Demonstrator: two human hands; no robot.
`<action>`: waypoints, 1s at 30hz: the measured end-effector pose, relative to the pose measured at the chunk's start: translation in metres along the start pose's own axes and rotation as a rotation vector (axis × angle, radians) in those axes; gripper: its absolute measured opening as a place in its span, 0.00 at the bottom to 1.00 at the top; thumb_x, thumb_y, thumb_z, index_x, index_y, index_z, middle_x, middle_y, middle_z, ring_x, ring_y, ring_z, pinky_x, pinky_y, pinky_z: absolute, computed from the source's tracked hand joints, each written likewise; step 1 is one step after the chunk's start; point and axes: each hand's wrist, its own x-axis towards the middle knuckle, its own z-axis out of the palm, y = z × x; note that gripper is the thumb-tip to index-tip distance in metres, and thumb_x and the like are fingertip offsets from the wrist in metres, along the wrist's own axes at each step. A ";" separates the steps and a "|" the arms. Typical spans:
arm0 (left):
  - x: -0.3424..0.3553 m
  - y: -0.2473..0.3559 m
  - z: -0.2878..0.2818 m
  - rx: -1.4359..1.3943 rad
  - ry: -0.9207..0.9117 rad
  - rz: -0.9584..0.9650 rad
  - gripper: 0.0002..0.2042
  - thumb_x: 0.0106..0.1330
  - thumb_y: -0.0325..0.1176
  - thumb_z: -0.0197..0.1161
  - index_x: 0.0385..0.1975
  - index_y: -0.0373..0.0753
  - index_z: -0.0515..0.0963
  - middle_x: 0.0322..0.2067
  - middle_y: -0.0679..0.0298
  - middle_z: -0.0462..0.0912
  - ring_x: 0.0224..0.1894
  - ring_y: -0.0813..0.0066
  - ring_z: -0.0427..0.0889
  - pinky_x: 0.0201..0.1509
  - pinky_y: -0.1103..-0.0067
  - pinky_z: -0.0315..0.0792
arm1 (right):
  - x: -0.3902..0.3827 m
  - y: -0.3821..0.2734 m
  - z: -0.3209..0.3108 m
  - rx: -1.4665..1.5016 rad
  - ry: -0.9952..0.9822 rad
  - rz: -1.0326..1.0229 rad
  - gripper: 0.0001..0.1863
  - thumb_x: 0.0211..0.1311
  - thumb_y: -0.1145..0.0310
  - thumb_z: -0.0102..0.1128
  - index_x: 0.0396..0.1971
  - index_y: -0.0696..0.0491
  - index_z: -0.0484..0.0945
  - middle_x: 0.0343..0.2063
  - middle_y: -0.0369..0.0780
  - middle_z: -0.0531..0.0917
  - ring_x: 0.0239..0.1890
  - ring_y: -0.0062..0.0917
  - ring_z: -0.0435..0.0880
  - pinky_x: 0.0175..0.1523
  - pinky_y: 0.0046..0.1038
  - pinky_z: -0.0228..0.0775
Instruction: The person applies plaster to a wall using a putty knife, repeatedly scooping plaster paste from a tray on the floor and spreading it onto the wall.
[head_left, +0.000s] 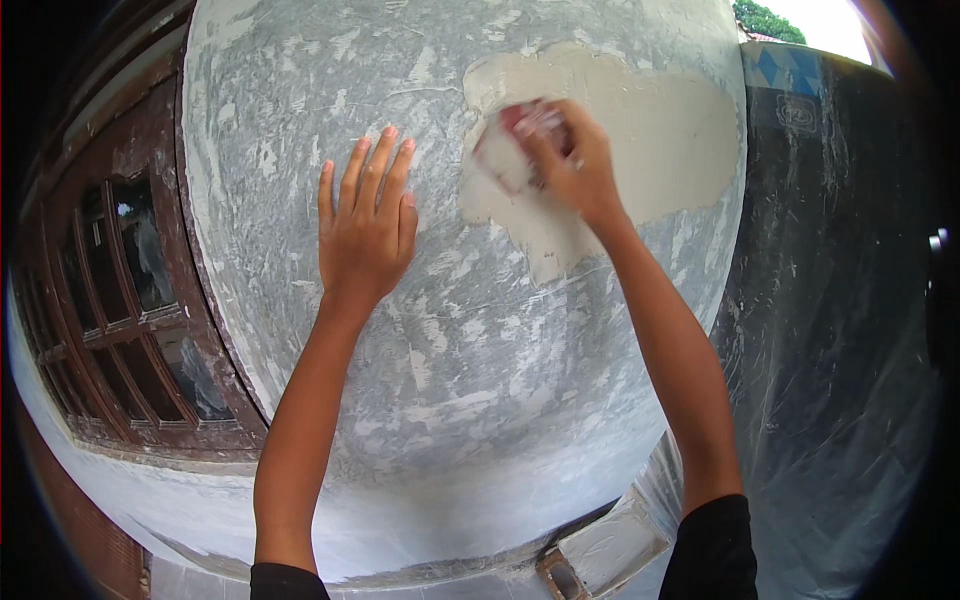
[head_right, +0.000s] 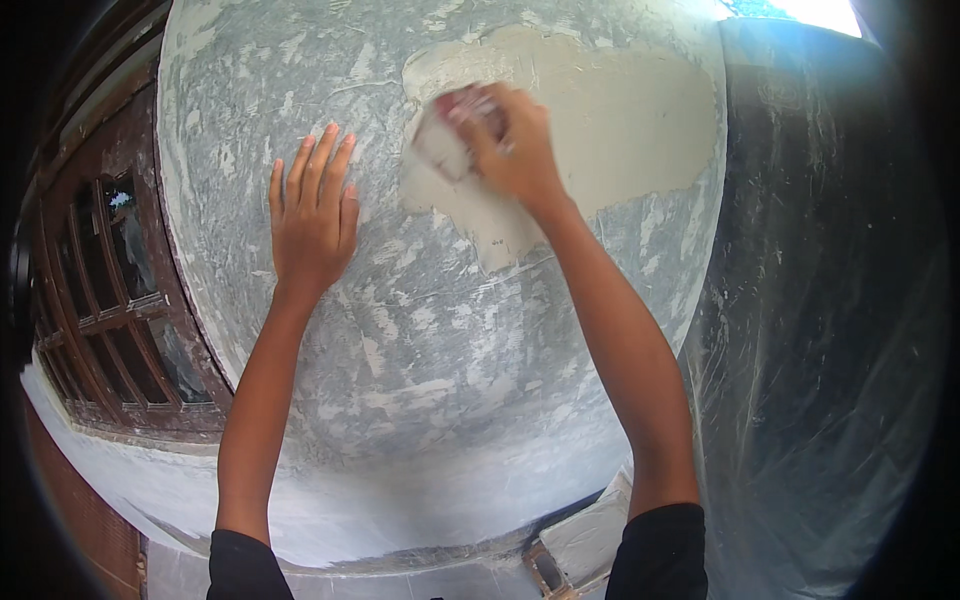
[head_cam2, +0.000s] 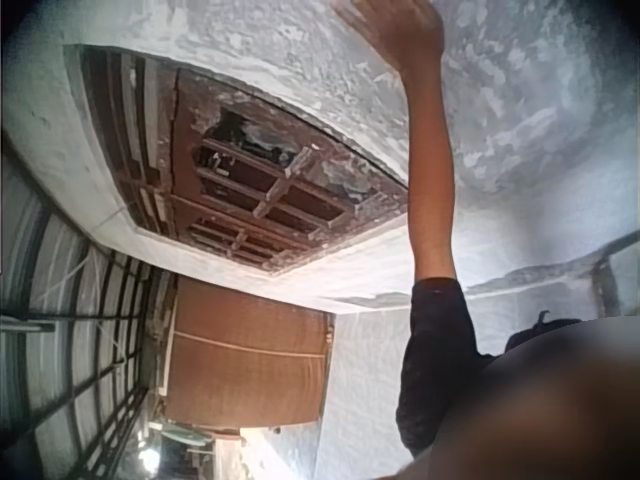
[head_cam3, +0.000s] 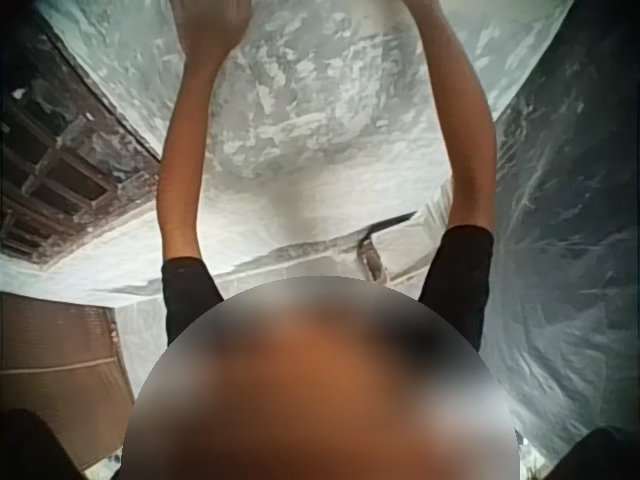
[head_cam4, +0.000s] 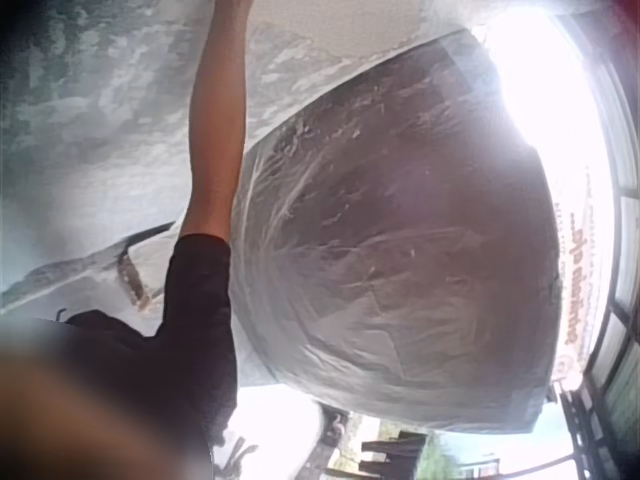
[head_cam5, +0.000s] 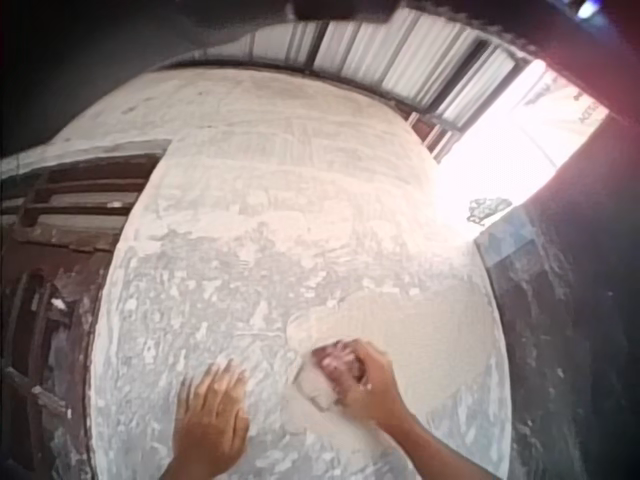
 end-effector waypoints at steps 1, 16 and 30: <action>0.000 0.000 0.000 -0.008 0.003 0.001 0.24 0.73 0.38 0.48 0.70 0.52 0.66 0.71 0.71 0.64 0.74 0.71 0.61 0.79 0.58 0.47 | 0.005 0.003 -0.003 0.100 0.056 0.250 0.12 0.68 0.64 0.64 0.42 0.57 0.81 0.26 0.37 0.84 0.23 0.20 0.79 0.29 0.25 0.73; -0.002 0.000 0.003 -0.029 -0.013 0.015 0.25 0.73 0.36 0.47 0.71 0.51 0.64 0.72 0.68 0.63 0.74 0.66 0.59 0.79 0.57 0.46 | 0.015 -0.003 -0.009 0.409 0.461 0.568 0.13 0.66 0.64 0.66 0.42 0.59 0.81 0.30 0.42 0.85 0.26 0.24 0.83 0.32 0.26 0.76; 0.000 0.001 0.001 -0.031 -0.021 0.008 0.26 0.73 0.36 0.47 0.72 0.51 0.63 0.73 0.68 0.62 0.75 0.66 0.59 0.79 0.57 0.44 | 0.018 0.013 -0.017 0.013 0.315 0.482 0.14 0.70 0.63 0.63 0.45 0.58 0.78 0.31 0.38 0.83 0.23 0.20 0.82 0.23 0.24 0.75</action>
